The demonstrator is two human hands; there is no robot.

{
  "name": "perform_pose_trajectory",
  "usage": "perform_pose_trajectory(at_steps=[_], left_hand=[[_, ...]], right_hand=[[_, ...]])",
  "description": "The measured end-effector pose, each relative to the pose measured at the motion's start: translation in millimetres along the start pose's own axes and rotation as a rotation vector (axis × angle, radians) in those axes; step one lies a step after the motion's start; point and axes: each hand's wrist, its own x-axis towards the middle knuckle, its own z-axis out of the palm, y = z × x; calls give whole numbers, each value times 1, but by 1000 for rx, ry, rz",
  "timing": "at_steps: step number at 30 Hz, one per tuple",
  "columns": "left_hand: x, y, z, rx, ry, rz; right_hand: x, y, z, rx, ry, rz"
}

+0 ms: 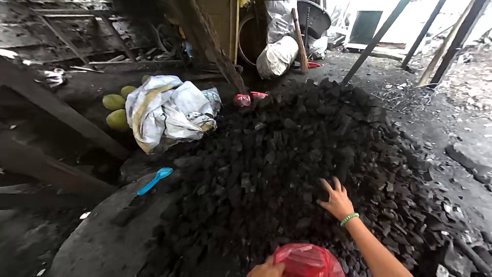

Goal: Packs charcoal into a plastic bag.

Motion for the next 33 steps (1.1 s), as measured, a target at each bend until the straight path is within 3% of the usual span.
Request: perform_pose_trajectory(at_steps=[2, 5, 8, 10, 12, 15, 17, 19, 20, 22, 24, 25, 27, 29, 31, 33], left_hand=[[3, 0, -5, 18, -23, -26], [4, -2, -12, 50, -46, -23], [5, 0, -16, 63, -53, -42], [5, 3, -16, 59, -23, -102], [5, 5, -17, 53, 23, -141], [6, 8, -12, 37, 71, -155], [8, 10, -7, 5, 101, -116], [11, 10, -4, -114, 144, -21], [15, 8, -3, -209, 174, 43], [22, 3, -4, -335, 187, 114], [24, 0, -4, -272, 156, 47], [25, 0, -1, -214, 144, -14], [25, 0, 2, -146, 136, -104], [23, 0, -2, -119, 142, -152], [23, 2, -6, -102, 135, -180], [25, 4, -7, -88, 117, -178]], right_hand=[[-25, 9, 24, 77, -9, 30], [-62, 10, 53, -17, -30, -8], [-84, 8, 60, -47, -95, -17], [-91, 15, 61, 87, -109, 5], [-97, 22, 58, 417, 21, 99], [-119, 1, 35, 1304, 279, 262], [-145, -27, 14, 1764, 224, 189], [-171, -53, 8, 1894, 7, 50], [-176, -59, 11, 1789, -130, -7], [-169, -61, 16, 1116, -417, -156], [-148, -71, 14, 383, -635, -271], [-137, -75, 9, 285, -691, -310], [-110, -79, -15, 397, -640, -352], [-74, -88, -38, 431, -394, -358], [-28, -94, -41, 245, -93, -365], [9, -92, -27, 27, -77, -277]])
